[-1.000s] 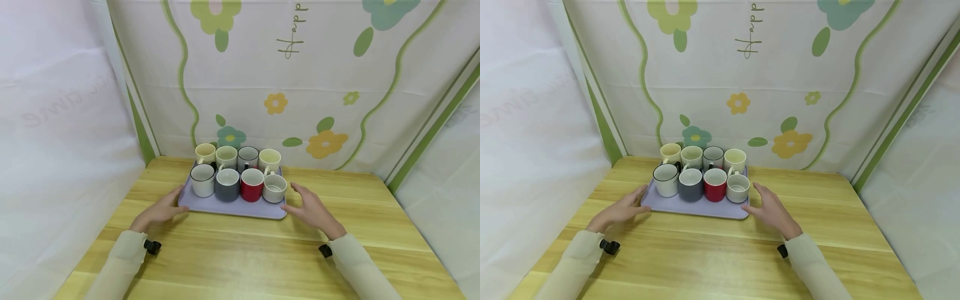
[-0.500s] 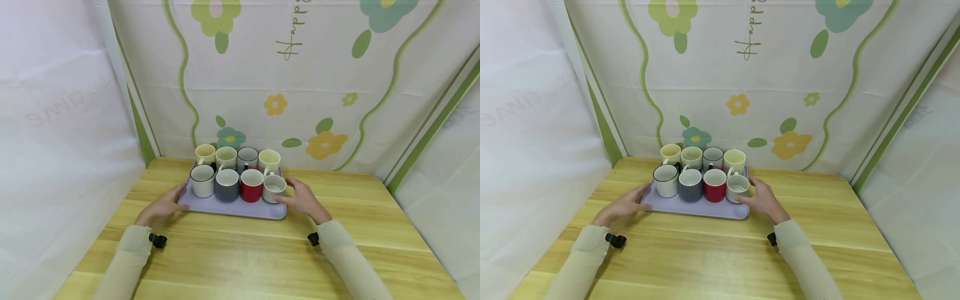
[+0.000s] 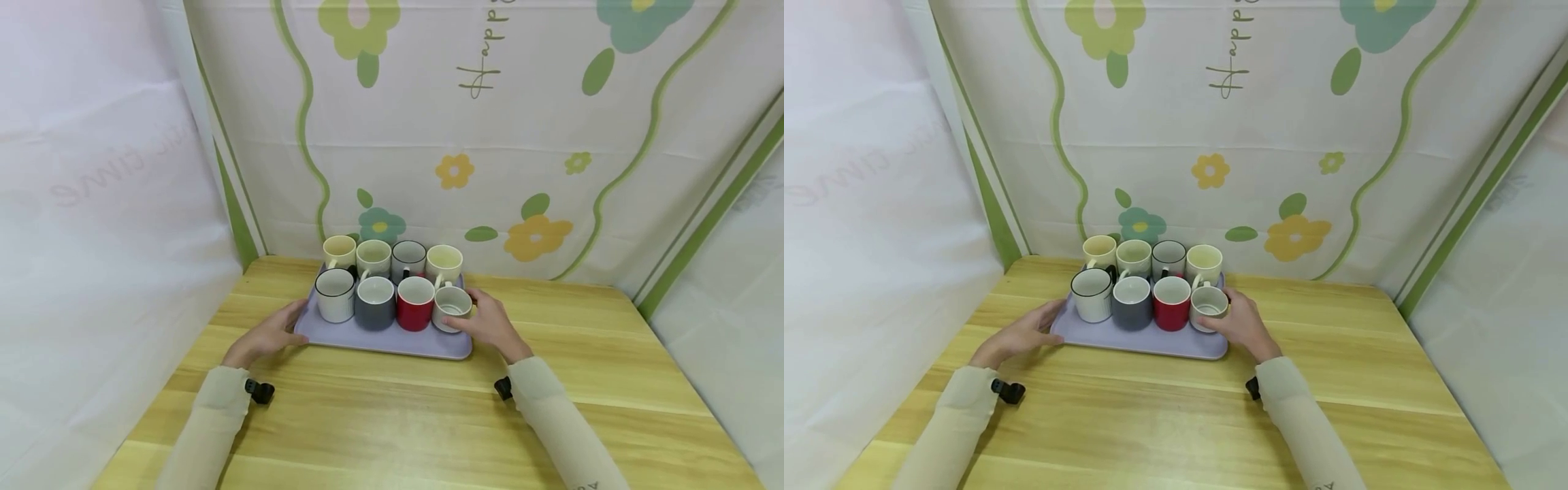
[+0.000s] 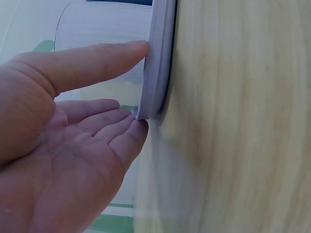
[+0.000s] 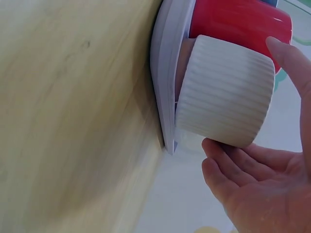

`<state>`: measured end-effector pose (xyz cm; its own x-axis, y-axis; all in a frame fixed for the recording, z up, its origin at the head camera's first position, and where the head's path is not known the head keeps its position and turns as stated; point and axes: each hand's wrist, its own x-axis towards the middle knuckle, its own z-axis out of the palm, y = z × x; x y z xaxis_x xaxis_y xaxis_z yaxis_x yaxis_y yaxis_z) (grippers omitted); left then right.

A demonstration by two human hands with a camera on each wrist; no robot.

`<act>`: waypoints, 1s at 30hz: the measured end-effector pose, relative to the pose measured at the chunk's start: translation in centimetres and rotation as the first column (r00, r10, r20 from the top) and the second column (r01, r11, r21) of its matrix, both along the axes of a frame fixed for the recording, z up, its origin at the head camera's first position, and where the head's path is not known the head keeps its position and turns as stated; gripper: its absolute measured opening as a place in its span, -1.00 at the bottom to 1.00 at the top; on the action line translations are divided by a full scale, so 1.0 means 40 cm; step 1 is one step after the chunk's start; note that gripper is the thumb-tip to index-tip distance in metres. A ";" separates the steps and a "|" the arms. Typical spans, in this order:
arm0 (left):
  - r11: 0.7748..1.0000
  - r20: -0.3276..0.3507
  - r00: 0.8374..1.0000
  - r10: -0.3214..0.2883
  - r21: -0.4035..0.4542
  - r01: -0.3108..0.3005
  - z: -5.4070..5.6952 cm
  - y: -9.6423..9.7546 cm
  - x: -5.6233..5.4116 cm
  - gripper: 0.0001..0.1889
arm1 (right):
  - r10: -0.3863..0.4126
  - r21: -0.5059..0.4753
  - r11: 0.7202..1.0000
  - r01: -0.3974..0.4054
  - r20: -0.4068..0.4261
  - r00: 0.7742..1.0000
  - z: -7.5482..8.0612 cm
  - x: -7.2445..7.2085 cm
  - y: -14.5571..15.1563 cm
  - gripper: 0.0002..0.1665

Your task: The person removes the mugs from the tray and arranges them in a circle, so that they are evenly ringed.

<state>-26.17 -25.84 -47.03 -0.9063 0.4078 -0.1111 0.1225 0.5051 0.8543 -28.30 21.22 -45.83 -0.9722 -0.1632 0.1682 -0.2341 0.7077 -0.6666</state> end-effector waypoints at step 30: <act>1.000 -0.009 1.000 0.012 -0.028 -0.013 -0.008 -0.006 -0.004 -0.07 | -0.156 0.003 0.988 0.156 -0.032 0.987 -0.001 -0.011 -0.028 -0.14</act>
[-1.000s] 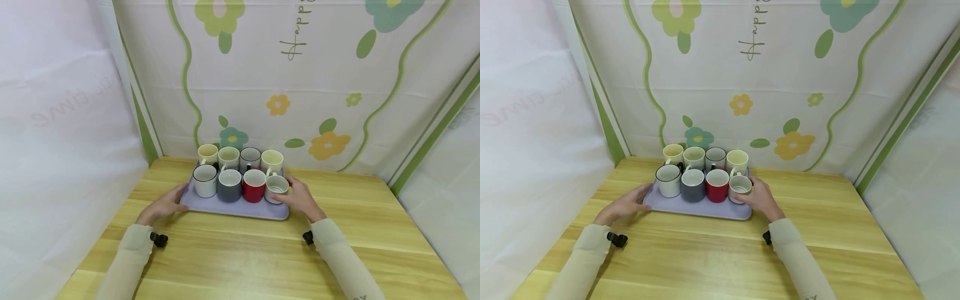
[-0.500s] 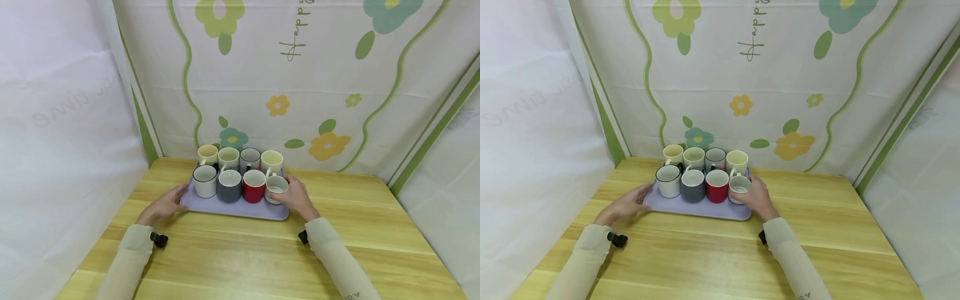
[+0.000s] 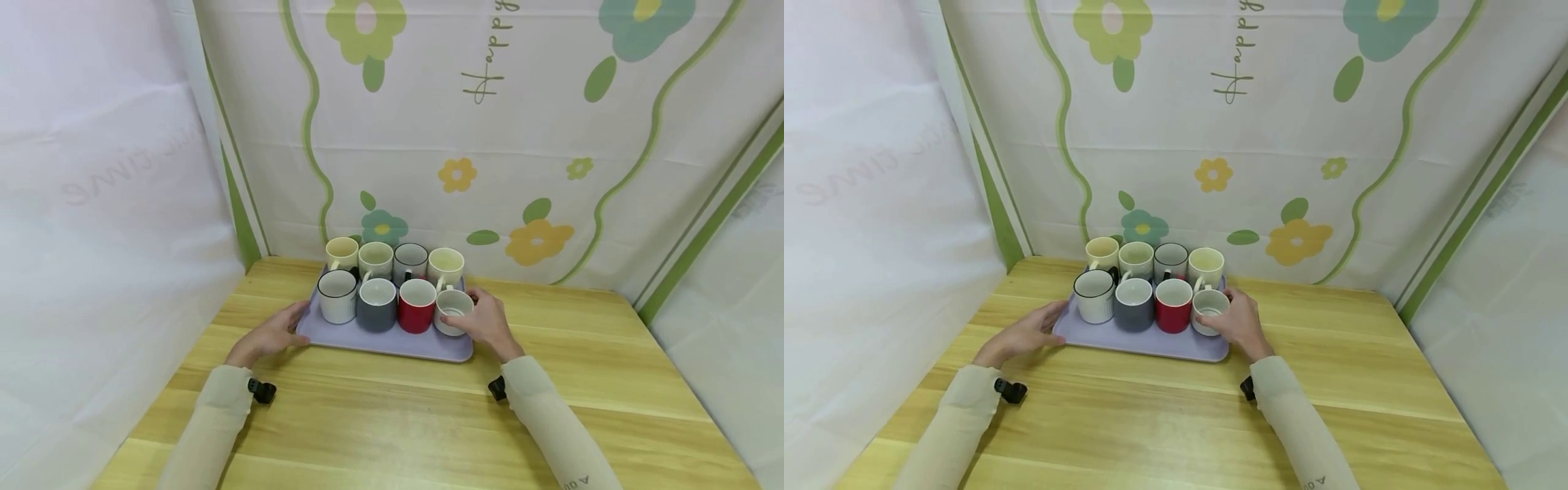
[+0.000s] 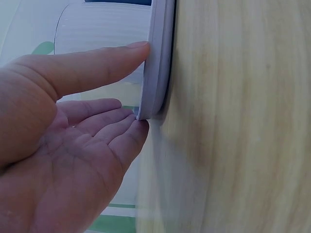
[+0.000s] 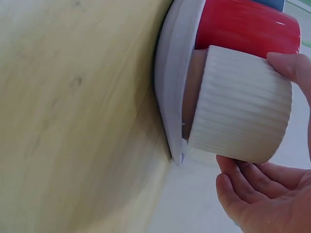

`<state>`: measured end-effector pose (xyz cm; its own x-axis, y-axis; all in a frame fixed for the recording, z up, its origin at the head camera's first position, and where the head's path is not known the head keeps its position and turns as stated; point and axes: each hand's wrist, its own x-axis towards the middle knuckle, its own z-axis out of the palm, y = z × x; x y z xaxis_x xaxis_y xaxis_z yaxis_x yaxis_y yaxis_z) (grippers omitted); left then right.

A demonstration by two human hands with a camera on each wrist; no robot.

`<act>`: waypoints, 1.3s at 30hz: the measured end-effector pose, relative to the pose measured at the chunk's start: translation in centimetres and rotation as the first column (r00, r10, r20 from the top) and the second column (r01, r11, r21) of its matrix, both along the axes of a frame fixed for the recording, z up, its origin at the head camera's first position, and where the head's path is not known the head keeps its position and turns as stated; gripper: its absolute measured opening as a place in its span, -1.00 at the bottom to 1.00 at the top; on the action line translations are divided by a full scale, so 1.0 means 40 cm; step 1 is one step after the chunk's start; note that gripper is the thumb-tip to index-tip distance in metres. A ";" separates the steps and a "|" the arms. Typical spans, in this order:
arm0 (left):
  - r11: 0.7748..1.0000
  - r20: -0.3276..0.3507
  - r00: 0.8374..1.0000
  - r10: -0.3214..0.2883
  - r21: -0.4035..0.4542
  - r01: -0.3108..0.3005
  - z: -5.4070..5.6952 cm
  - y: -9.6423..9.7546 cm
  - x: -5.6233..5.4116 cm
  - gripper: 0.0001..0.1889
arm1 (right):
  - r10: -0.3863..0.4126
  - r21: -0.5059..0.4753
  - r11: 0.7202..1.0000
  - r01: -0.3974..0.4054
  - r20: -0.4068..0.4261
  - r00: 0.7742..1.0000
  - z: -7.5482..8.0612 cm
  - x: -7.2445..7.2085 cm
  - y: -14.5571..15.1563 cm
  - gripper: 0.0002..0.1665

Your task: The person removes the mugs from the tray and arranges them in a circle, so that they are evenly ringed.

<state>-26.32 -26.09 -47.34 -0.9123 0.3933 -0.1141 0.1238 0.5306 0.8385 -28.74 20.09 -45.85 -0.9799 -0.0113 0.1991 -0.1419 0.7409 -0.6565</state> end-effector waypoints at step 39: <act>1.000 0.000 1.000 0.009 -0.001 -0.009 -0.002 0.000 0.004 -0.08 | -0.056 0.081 0.995 0.059 -0.037 0.998 0.086 -0.012 0.418 -0.06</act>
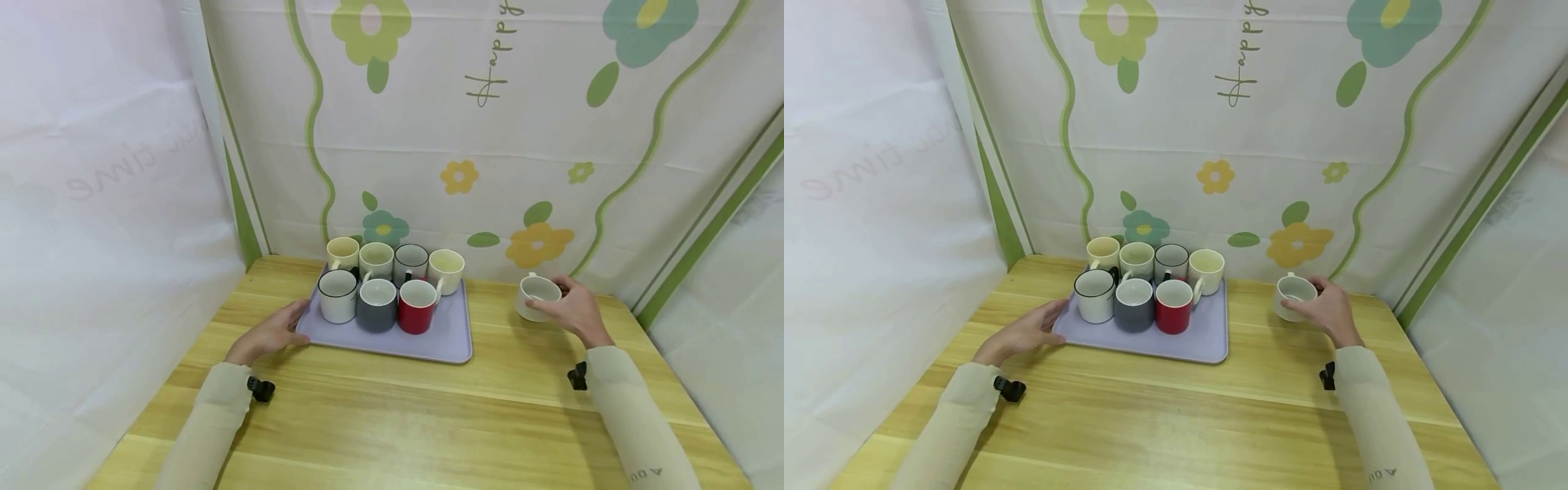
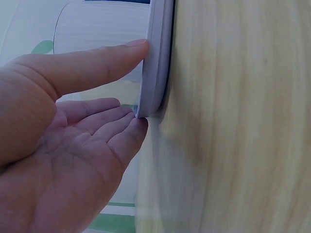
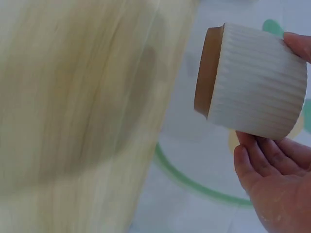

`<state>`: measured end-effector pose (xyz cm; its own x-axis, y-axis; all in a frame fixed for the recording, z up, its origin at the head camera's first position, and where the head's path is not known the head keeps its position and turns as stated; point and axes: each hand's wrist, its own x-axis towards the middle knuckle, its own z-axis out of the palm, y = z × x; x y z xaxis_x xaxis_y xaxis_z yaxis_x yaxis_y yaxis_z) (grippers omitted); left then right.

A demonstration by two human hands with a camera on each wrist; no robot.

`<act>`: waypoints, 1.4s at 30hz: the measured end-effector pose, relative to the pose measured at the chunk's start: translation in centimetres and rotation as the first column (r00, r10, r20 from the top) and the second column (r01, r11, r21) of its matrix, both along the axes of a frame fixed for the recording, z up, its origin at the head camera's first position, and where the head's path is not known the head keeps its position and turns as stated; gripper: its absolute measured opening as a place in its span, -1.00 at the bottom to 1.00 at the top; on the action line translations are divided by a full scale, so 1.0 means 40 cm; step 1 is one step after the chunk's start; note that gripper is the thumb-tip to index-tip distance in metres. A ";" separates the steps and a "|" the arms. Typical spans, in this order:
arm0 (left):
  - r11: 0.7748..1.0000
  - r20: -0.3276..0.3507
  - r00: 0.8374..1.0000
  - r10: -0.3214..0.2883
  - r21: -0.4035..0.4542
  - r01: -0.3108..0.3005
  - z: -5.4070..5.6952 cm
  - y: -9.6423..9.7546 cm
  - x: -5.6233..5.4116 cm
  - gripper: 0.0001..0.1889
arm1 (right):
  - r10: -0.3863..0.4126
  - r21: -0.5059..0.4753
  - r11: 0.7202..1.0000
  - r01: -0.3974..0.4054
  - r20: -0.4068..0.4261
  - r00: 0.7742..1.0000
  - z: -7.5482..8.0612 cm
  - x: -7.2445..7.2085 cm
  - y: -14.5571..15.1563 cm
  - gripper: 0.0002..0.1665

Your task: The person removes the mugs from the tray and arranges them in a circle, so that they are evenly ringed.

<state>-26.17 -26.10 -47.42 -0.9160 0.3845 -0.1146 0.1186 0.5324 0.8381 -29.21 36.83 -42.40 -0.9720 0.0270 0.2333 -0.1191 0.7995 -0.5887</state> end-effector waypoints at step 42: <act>1.000 0.001 1.000 -0.005 0.014 0.005 0.001 -0.003 -0.001 -0.07 | 0.016 -0.017 1.000 -0.014 0.090 0.996 -0.101 -0.073 0.090 -0.01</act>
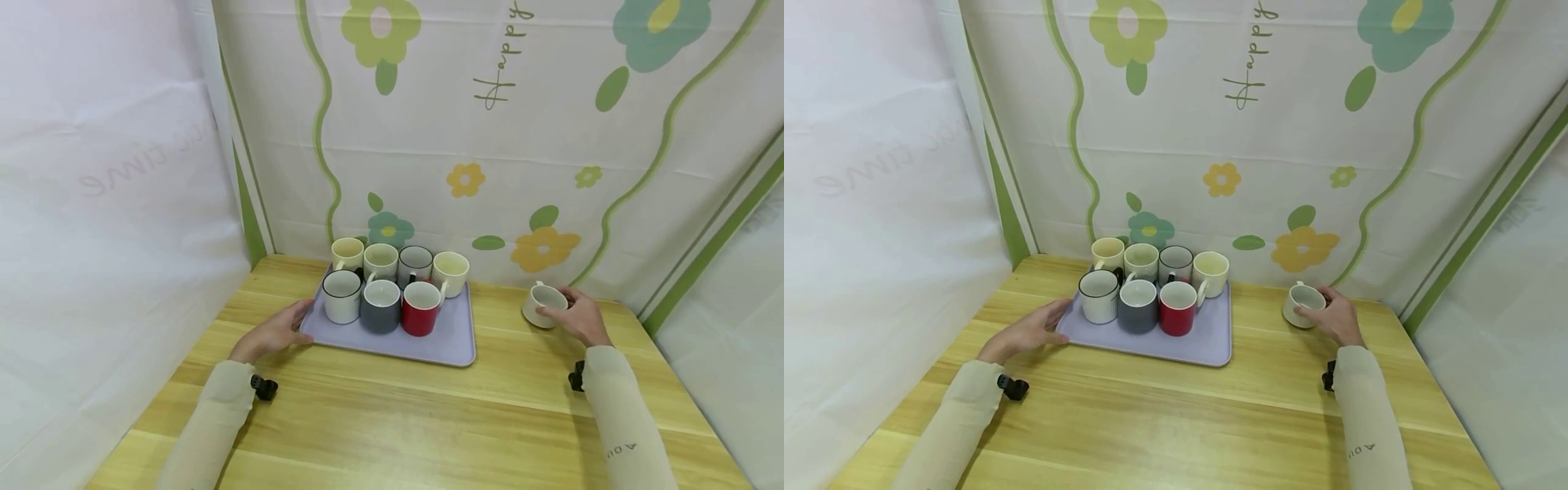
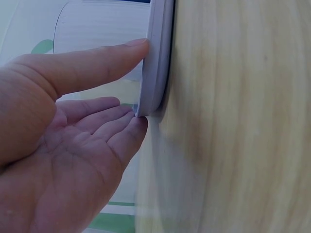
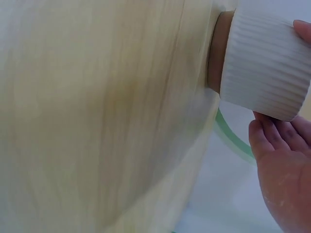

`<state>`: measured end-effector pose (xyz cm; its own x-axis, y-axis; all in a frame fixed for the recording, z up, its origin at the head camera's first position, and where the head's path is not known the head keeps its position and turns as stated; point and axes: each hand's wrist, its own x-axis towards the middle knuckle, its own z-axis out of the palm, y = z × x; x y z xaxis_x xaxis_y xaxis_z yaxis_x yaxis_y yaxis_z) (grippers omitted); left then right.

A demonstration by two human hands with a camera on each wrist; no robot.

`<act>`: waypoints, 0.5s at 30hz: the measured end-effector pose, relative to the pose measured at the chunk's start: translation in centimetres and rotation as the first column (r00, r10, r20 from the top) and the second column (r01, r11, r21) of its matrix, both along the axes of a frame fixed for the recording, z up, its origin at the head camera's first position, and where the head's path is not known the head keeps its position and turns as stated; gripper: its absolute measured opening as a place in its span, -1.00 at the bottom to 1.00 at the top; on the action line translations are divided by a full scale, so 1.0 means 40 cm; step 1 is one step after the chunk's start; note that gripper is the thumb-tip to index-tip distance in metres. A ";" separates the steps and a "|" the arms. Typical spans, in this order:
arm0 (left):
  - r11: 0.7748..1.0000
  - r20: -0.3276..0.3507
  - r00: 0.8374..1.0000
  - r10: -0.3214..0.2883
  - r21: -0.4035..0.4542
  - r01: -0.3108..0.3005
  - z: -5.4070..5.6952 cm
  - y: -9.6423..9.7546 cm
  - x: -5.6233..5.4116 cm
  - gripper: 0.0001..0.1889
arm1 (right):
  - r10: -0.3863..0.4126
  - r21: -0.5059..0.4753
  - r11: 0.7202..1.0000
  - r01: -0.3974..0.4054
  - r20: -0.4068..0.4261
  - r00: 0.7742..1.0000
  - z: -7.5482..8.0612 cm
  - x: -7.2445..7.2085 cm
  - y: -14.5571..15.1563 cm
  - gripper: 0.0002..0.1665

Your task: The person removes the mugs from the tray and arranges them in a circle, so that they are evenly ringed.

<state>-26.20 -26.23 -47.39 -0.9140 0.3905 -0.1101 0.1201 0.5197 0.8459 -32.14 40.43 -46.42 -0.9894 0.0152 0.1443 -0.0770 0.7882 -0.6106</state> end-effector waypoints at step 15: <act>1.000 0.004 1.000 0.008 -0.001 -0.008 0.005 0.006 0.002 -0.08 | 0.109 0.024 0.994 -0.108 -0.027 0.994 0.102 0.045 -0.122 0.20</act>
